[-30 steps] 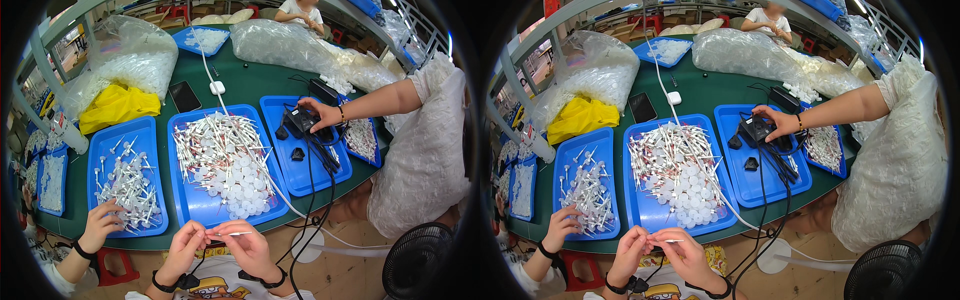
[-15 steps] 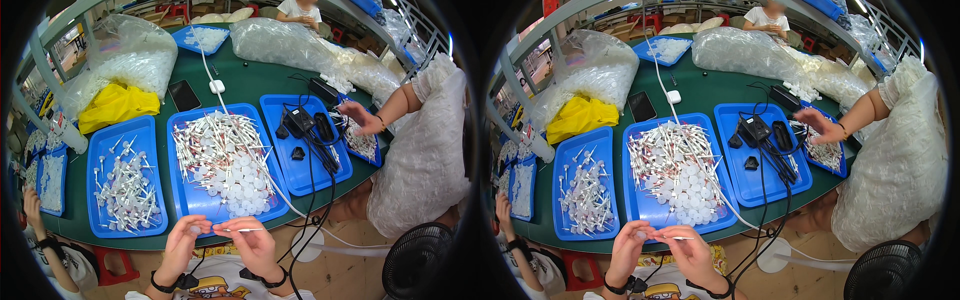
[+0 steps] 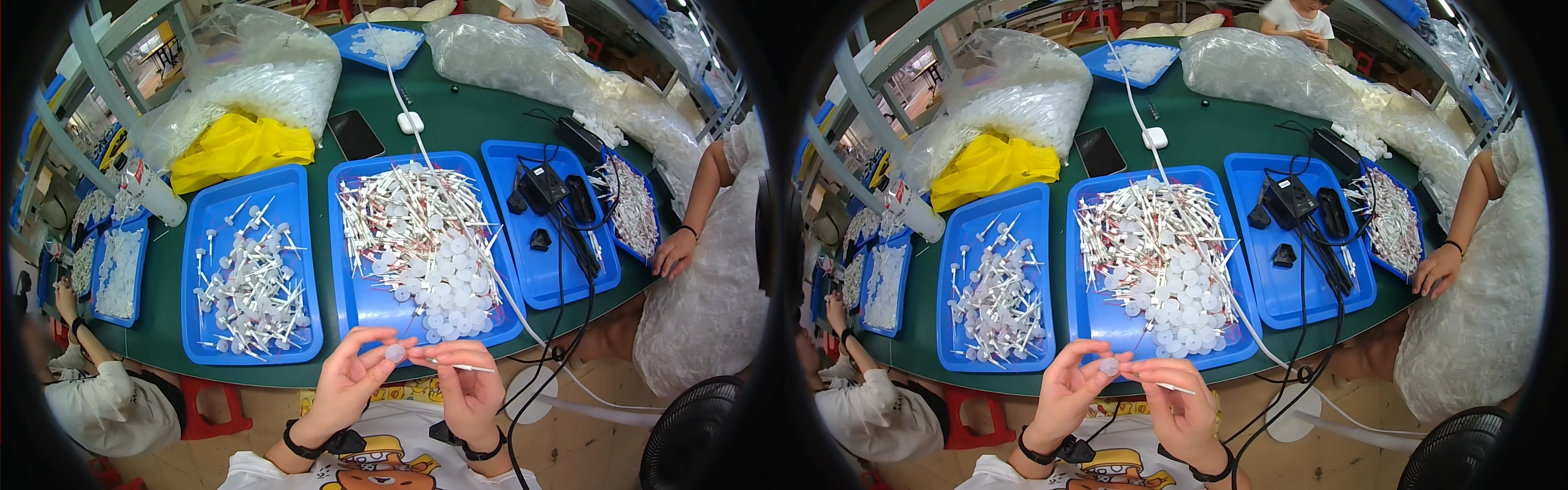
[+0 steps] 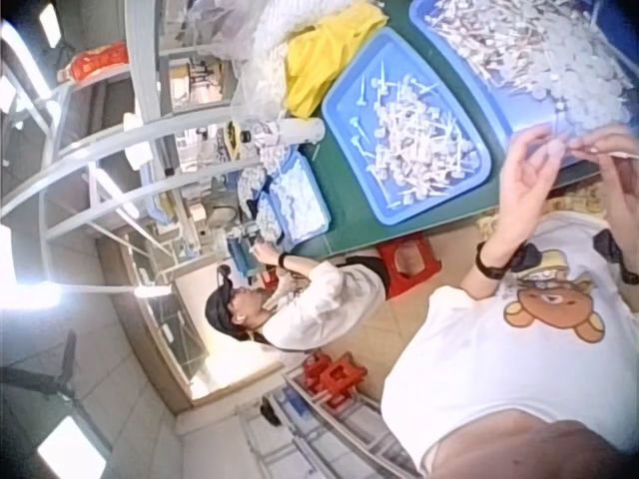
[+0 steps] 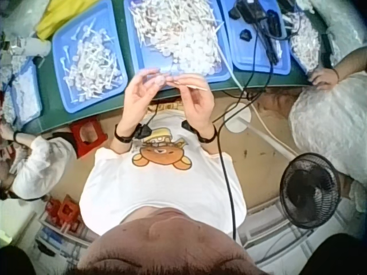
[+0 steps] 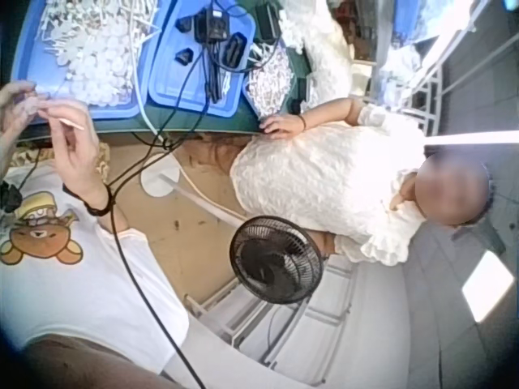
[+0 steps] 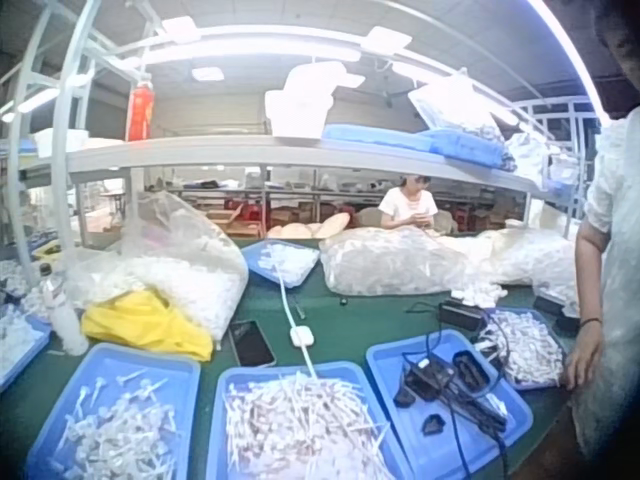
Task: The person assembles small white plastic components by inserting a stick into a cap and placing the finished units into a blue tray. The task is performed repeatedly at a workbench with other workers nearby.
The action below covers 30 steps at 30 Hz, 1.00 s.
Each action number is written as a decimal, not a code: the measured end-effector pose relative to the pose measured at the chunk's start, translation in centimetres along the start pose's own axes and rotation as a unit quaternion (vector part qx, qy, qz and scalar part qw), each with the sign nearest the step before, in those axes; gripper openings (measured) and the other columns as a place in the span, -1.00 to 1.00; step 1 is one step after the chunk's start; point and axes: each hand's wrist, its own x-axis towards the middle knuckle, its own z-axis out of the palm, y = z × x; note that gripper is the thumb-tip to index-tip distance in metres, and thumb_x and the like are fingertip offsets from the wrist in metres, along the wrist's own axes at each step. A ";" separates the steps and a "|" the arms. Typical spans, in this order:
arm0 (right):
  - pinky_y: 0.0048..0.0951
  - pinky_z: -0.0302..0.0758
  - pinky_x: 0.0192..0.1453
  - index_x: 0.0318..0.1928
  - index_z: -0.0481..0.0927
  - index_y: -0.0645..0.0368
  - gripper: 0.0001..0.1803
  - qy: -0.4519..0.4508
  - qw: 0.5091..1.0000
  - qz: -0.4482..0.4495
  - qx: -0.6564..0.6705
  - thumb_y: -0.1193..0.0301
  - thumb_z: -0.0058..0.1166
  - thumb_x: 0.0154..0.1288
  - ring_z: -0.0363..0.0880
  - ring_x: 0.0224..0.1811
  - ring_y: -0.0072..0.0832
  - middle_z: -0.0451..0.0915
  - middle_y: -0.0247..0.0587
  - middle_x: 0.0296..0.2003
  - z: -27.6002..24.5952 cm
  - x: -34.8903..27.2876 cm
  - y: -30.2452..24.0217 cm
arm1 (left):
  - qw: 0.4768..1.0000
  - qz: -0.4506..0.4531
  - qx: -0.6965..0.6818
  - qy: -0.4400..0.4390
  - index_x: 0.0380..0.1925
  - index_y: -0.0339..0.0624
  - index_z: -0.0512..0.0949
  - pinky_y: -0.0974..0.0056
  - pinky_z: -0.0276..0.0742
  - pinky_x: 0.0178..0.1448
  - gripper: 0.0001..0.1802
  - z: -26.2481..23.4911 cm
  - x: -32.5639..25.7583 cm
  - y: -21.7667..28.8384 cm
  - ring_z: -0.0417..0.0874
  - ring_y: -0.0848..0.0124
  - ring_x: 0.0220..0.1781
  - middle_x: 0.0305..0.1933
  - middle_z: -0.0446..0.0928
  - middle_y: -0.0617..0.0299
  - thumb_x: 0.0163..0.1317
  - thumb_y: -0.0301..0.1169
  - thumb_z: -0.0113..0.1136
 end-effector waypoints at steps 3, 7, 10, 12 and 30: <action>-0.26 0.67 0.13 0.00 0.45 0.36 -0.74 -0.002 1.000 0.000 -0.004 0.80 -0.08 0.34 0.64 0.04 -0.20 0.49 0.04 -0.01 0.0 0.1 0.1 | 0.998 0.046 0.048 0.000 0.10 -0.44 0.46 0.17 0.44 0.36 -0.69 0.0 0.1 0.1 0.52 0.17 0.28 0.13 0.37 0.09 0.38 -0.61 0.09; -0.26 0.68 0.11 -0.01 0.44 0.36 -0.74 -0.004 1.000 -0.004 -0.003 0.80 -0.08 0.34 0.65 0.03 -0.19 0.50 0.04 -0.02 0.1 0.1 0.0 | 1.000 0.015 0.007 0.007 0.08 -0.44 0.49 0.21 0.46 0.32 -0.70 -0.3 -0.2 -0.1 0.54 0.26 0.21 0.10 0.41 0.09 0.37 -0.60 0.11; -0.24 0.68 0.10 -0.01 0.44 0.36 -0.75 -0.003 1.000 -0.013 0.002 0.79 -0.08 0.34 0.65 0.03 -0.18 0.50 0.05 -0.03 0.1 0.3 -0.3 | 0.999 0.004 -0.030 0.016 0.03 -0.40 0.48 0.26 0.49 0.23 -0.74 -0.2 -0.3 0.1 0.55 0.33 0.13 0.06 0.44 0.12 0.35 -0.62 0.13; -0.23 0.68 0.09 -0.01 0.43 0.36 -0.76 0.009 1.000 -0.023 0.019 0.79 -0.08 0.35 0.65 0.03 -0.18 0.51 0.05 -0.03 0.3 0.4 -0.4 | 0.999 0.020 -0.015 0.036 -0.06 -0.36 0.48 0.30 0.52 0.15 -0.79 -0.4 -0.3 -0.2 0.55 0.38 0.07 0.02 0.45 0.13 0.32 -0.64 0.15; -0.37 0.64 0.01 -0.05 0.51 0.29 -0.72 -0.007 0.990 -0.093 -0.106 0.75 0.12 0.25 0.68 -0.04 -0.24 0.63 -0.01 -0.07 0.7 -0.3 0.0 | 0.956 -0.094 -0.279 -0.015 0.12 -0.29 0.46 0.30 0.40 0.21 -0.63 -0.6 -0.6 -0.8 0.51 0.43 0.02 0.00 0.54 0.21 0.40 -0.34 0.17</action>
